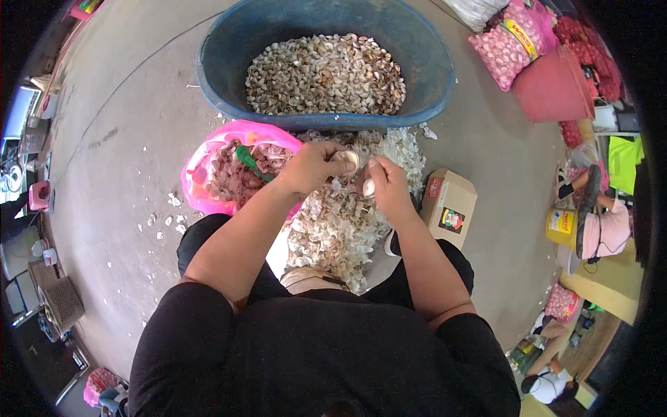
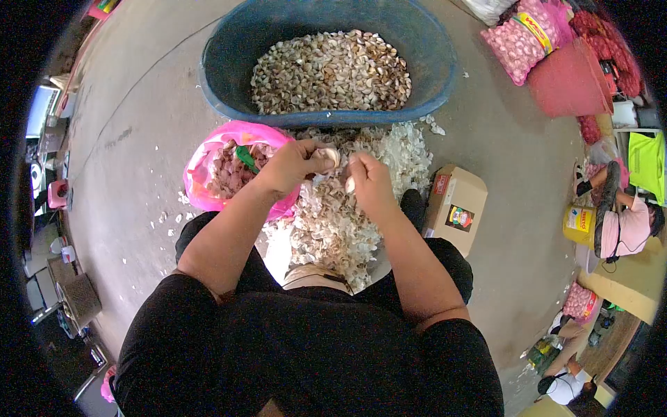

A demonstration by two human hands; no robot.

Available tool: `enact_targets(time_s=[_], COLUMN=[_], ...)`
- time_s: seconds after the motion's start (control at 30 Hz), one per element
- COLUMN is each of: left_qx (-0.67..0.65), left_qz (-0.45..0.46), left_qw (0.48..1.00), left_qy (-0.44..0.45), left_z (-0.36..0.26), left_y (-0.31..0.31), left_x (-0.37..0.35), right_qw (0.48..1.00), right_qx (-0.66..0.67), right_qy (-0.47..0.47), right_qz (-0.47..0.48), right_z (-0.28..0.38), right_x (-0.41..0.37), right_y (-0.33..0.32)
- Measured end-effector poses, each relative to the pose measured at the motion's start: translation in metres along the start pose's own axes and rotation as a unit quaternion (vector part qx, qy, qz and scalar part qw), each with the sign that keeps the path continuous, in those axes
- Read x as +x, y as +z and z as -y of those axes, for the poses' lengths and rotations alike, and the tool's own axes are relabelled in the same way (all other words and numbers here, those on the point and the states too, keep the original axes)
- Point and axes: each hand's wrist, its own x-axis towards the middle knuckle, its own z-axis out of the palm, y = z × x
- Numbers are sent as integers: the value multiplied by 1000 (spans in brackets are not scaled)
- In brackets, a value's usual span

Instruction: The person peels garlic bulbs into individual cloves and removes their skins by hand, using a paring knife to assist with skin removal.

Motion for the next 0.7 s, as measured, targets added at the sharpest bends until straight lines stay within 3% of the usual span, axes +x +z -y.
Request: enact_targets(time_s=[0.1,0.23,0.27,0.37,0.43,0.63,0.7], left_qx=[-75,-117,-117,0,-37,-214,-209], left_qz=[-34,-63,-67,-83,-77,-28,-29], left_qw=[995,988,988,996,996,973,975], left_qy=[-53,-77,-81,29,19,-78,-65], left_z=[-13,-7,-6,5,3,-5,-4], left_y=[3,9,11,17,19,15,12], left_x=[-5,-1,0,2,1,-1,-1], right_qw=[997,988,989,993,998,989,982], right_qx=[53,-101,-103,-79,-23,46,-44], right_qy=[43,2,24,61,52,81,91], right_qz=[31,115,99,56,38,115,160], right_z=[-3,2,10,18,10,15,25], right_x=[3,-4,-6,-7,-7,-4,1], right_y=[0,6,8,11,12,2,-11])
